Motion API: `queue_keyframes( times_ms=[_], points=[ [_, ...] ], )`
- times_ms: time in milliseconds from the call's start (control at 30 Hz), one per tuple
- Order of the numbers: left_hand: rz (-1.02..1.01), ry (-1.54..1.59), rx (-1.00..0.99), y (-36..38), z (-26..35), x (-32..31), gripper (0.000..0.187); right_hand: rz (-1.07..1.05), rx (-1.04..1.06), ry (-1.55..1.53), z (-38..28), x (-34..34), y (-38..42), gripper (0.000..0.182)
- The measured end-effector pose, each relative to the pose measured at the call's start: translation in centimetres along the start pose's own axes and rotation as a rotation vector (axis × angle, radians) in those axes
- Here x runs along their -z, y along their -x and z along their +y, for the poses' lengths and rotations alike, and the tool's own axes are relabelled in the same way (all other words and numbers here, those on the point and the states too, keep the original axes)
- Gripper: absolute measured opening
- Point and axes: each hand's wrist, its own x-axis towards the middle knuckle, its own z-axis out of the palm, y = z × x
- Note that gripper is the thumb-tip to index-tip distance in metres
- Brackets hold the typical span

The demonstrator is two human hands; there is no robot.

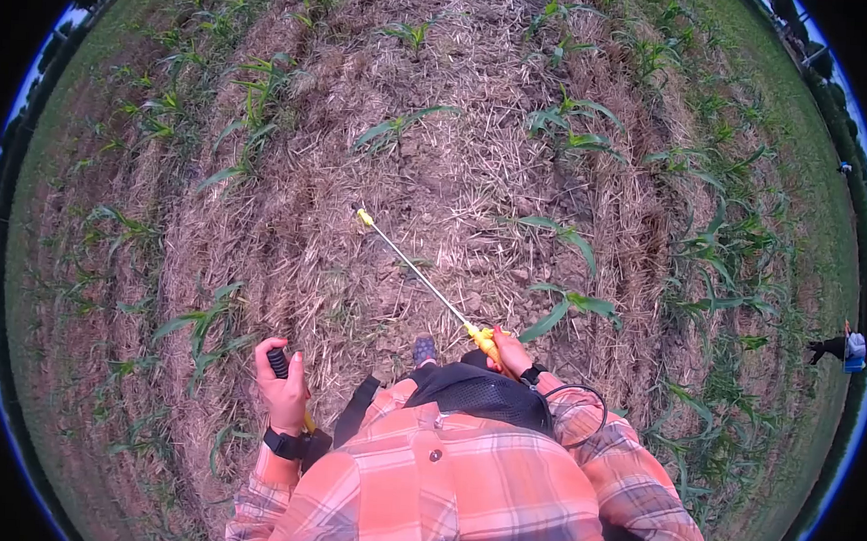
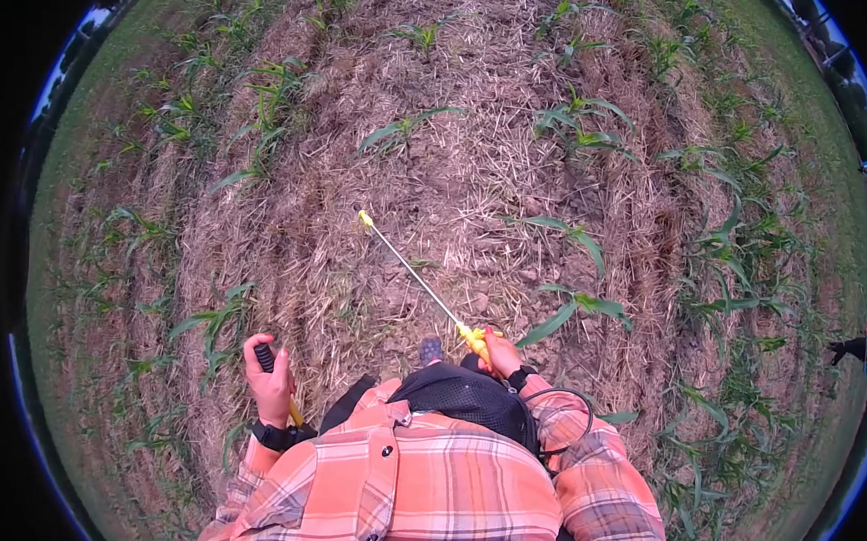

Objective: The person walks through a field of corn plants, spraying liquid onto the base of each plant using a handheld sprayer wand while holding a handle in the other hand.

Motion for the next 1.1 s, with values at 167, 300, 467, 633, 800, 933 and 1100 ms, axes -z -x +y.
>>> queue_keyframes(
  times_ms=[167, 300, 467, 633, 800, 933, 1100],
  points=[
    [-0.001, 0.060, 0.037, -1.4, 0.4, -0.8, 0.022, 0.088, -0.050, -0.051, -2.0, 1.7, 0.5, 0.045],
    [0.020, 0.020, 0.043, -2.8, 1.3, -2.2, 0.022, 0.199, -0.035, -0.084, -2.8, 5.1, -1.3, 0.048],
    [0.020, -0.020, -0.026, -5.9, 3.6, -5.6, 0.022, 0.411, -0.062, -0.177, -5.1, 10.0, -3.8, 0.049],
    [-0.045, -0.066, -0.044, -9.4, 5.4, -10.4, 0.022, 0.505, -0.084, -0.262, -7.1, 15.2, -4.5, 0.046],
    [-0.095, -0.011, -0.060, -11.8, 7.1, -14.5, 0.022, 0.560, -0.035, -0.261, -7.2, 19.3, -5.4, 0.045],
    [-0.104, -0.059, -0.100, -13.5, 7.1, -16.0, 0.020, 0.684, -0.070, -0.200, -9.3, 20.9, -5.2, 0.051],
    [-0.029, -0.182, -0.097, -16.7, 4.0, -15.4, 0.018, 0.788, -0.114, -0.152, -12.2, 22.4, -5.5, 0.050]
  ],
)
